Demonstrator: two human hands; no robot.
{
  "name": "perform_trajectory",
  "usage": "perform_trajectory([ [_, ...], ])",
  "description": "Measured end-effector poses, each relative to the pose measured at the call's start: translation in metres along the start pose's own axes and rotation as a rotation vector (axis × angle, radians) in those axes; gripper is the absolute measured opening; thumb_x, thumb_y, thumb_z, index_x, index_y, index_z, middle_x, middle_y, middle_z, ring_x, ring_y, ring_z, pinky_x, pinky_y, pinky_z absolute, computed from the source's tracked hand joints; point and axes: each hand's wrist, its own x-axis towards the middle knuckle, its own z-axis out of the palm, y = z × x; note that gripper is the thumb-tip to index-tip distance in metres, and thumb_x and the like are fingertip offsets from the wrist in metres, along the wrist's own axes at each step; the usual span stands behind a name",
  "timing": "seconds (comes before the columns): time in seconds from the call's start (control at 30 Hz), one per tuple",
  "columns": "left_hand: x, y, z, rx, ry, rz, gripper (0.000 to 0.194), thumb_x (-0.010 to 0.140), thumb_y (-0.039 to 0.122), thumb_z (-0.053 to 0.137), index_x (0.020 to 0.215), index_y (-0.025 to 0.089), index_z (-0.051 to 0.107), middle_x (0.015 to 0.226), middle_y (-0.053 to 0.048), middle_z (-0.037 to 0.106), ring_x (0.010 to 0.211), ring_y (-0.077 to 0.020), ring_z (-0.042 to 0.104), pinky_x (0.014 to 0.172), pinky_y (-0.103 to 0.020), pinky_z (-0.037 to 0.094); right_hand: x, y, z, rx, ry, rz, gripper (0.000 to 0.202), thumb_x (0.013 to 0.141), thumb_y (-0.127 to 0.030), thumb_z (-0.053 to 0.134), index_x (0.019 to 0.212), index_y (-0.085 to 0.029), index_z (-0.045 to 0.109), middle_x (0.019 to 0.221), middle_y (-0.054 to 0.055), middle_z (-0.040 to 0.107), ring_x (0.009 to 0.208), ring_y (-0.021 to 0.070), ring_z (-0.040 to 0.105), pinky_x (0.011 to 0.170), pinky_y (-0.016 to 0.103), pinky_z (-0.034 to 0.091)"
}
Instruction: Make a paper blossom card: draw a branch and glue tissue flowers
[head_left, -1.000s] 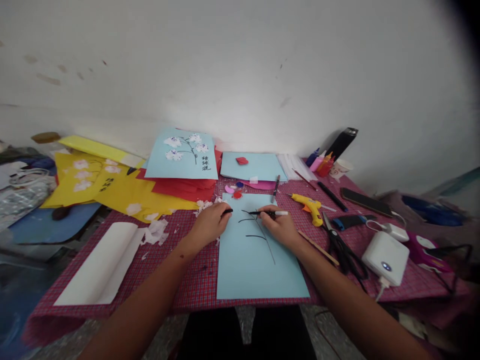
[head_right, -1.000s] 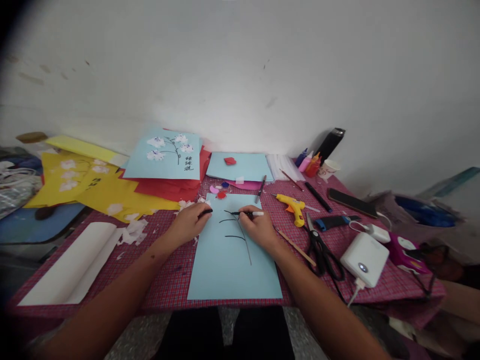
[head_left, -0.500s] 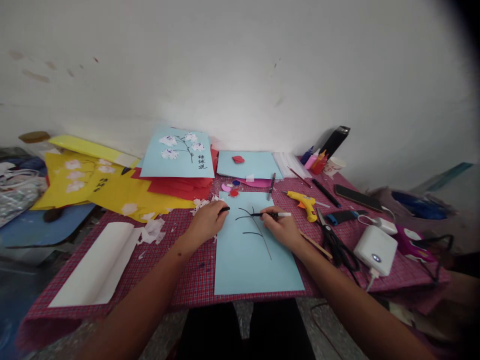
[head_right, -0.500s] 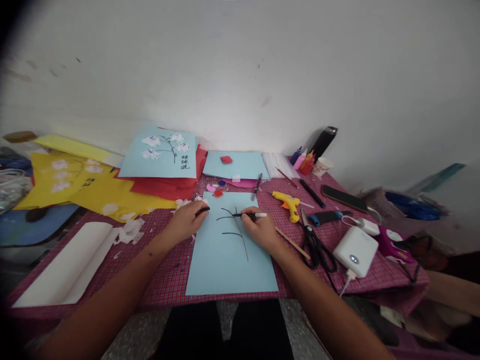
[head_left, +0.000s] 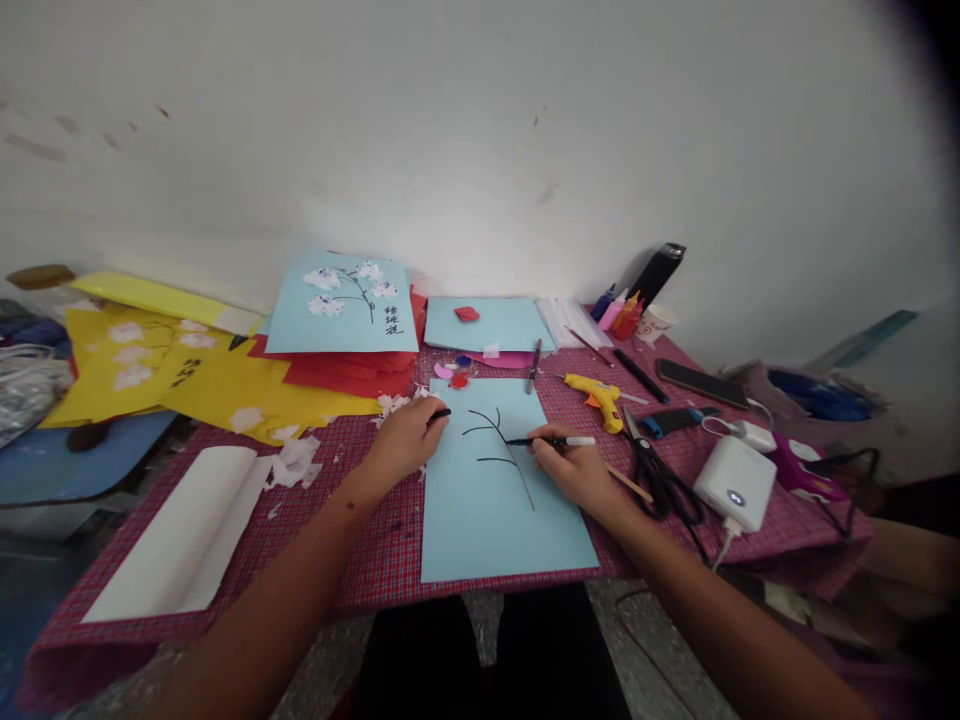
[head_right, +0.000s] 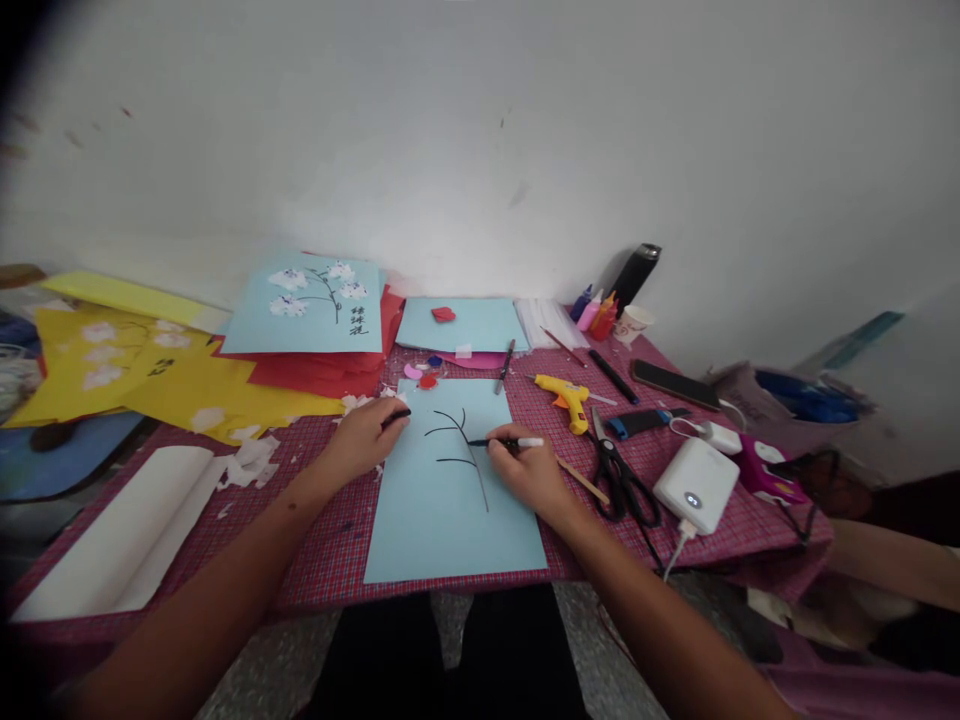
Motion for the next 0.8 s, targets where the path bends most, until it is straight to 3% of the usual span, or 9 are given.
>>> perform_trajectory([
  [0.43,0.000,-0.001,0.000,-0.009,0.008,0.008,0.013,0.093,0.024,0.052,0.099,0.020,0.062,0.093,-0.005,0.067,0.086,-0.0212,0.061,0.075,-0.033,0.045,-0.038,-0.015,-0.019,-0.047,-0.022,0.014,0.018,0.084,-0.028,0.055,0.085,-0.017,0.069,0.070,0.003,0.065,0.066,0.0183,0.059,0.061,0.029,0.045],
  [0.8,0.001,0.000,0.001,-0.010,0.023,0.007,0.013,0.092,0.024,0.052,0.100,0.020,0.062,0.095,-0.006,0.068,0.088,-0.0211,0.062,0.076,-0.033,0.046,-0.066,-0.021,-0.030,-0.034,-0.067,0.086,0.020,0.085,-0.030,0.054,0.082,-0.016,0.069,0.065,0.002,0.062,0.058,0.0158,0.054,0.054,0.027,0.041],
])
